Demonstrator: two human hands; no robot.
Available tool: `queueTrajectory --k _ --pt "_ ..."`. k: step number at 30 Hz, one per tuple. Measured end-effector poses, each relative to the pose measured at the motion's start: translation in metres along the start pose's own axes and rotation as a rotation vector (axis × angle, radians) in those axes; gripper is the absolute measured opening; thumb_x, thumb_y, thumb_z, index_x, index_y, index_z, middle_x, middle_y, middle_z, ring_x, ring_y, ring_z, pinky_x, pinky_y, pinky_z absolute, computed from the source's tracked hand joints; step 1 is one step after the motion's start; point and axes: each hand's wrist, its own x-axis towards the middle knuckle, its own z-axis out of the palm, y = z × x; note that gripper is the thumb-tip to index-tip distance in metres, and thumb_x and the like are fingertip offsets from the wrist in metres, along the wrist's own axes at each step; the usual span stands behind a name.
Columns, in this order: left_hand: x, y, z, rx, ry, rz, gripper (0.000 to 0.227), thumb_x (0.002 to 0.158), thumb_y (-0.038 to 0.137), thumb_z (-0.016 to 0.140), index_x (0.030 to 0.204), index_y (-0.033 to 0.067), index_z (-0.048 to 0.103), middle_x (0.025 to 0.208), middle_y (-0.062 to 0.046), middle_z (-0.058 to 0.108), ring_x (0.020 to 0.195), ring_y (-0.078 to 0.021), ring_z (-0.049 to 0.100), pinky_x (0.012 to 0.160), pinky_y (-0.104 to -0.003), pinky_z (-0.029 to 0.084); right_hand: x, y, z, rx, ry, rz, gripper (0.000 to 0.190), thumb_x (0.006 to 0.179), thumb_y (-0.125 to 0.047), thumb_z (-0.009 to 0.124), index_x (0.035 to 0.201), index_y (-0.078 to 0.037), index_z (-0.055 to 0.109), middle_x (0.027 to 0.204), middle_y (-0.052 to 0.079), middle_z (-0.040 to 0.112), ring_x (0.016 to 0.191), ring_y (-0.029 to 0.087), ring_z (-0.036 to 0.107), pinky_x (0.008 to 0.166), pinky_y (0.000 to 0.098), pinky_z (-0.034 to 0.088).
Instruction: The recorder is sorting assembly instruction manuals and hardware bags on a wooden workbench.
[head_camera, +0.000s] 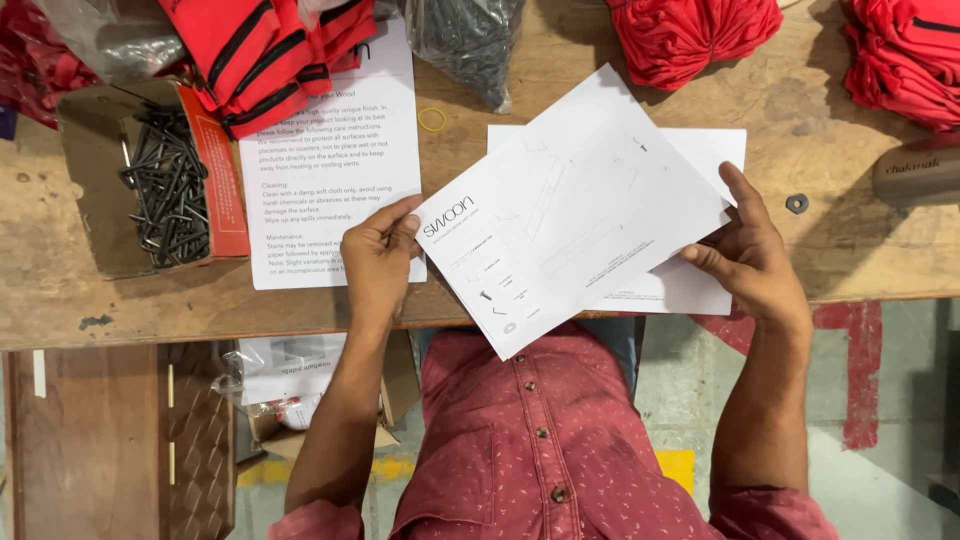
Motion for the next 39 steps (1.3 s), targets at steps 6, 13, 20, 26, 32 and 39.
queueTrajectory --k 6,13,20,26,32,39 --pt "-0.002 0.001 0.001 0.03 0.017 -0.007 0.024 0.1 0.007 0.064 0.121 0.0022 0.074 0.096 -0.006 0.076 0.079 -0.0064 0.069 0.069 -0.022 0.062 -0.002 0.018 -0.01 -0.021 0.05 0.075 0.073 0.092 0.003 0.072 0.159 0.002 0.044 0.115 0.018 0.065 0.105 0.017 0.068 0.088 0.029 0.056" --pt "-0.001 -0.004 -0.001 0.058 0.003 -0.002 0.024 0.101 0.007 0.065 0.123 0.0015 0.074 0.094 -0.006 0.075 0.076 -0.0066 0.065 0.067 -0.023 0.058 -0.003 0.014 -0.004 0.034 0.086 -0.02 0.06 0.092 0.001 0.072 0.147 0.002 0.047 0.126 0.014 0.066 0.104 0.015 0.067 0.089 0.0282 0.057" --pt "-0.004 -0.004 0.001 0.002 -0.001 0.004 0.026 0.098 0.004 0.065 0.122 0.0 0.073 0.093 -0.006 0.075 0.078 -0.0061 0.067 0.069 -0.021 0.059 -0.007 0.003 0.009 0.109 0.136 -0.006 0.078 0.091 0.001 0.073 0.158 0.003 0.034 0.123 0.015 0.068 0.113 0.019 0.068 0.096 0.0315 0.057" --pt "-0.004 -0.014 0.003 0.015 0.031 0.062 0.024 0.099 0.003 0.068 0.121 -0.0033 0.075 0.092 -0.008 0.076 0.077 -0.0079 0.064 0.069 -0.022 0.054 -0.01 0.041 0.041 0.177 0.298 0.003 0.045 0.106 0.005 0.067 0.147 0.009 0.051 0.123 0.022 0.066 0.106 0.02 0.065 0.096 0.032 0.055" --pt "0.009 -0.025 0.015 0.006 0.05 0.162 0.027 0.097 0.004 0.069 0.123 -0.0015 0.072 0.105 -0.012 0.079 0.09 -0.0106 0.074 0.078 -0.024 0.061 -0.018 -0.027 0.112 -0.891 0.048 -0.613 0.063 0.077 0.02 0.05 0.135 -0.003 0.062 0.146 0.018 0.057 0.141 0.033 0.051 0.119 0.057 0.037" --pt "0.011 -0.021 0.019 -0.173 0.02 0.06 0.036 0.095 0.006 0.069 0.131 0.0033 0.066 0.111 -0.01 0.077 0.086 -0.0091 0.071 0.073 -0.025 0.063 -0.03 -0.014 0.137 -1.168 -0.304 -0.675 0.059 0.079 0.009 0.065 0.135 -0.011 0.065 0.149 0.006 0.059 0.147 0.025 0.046 0.124 0.0639 0.02"
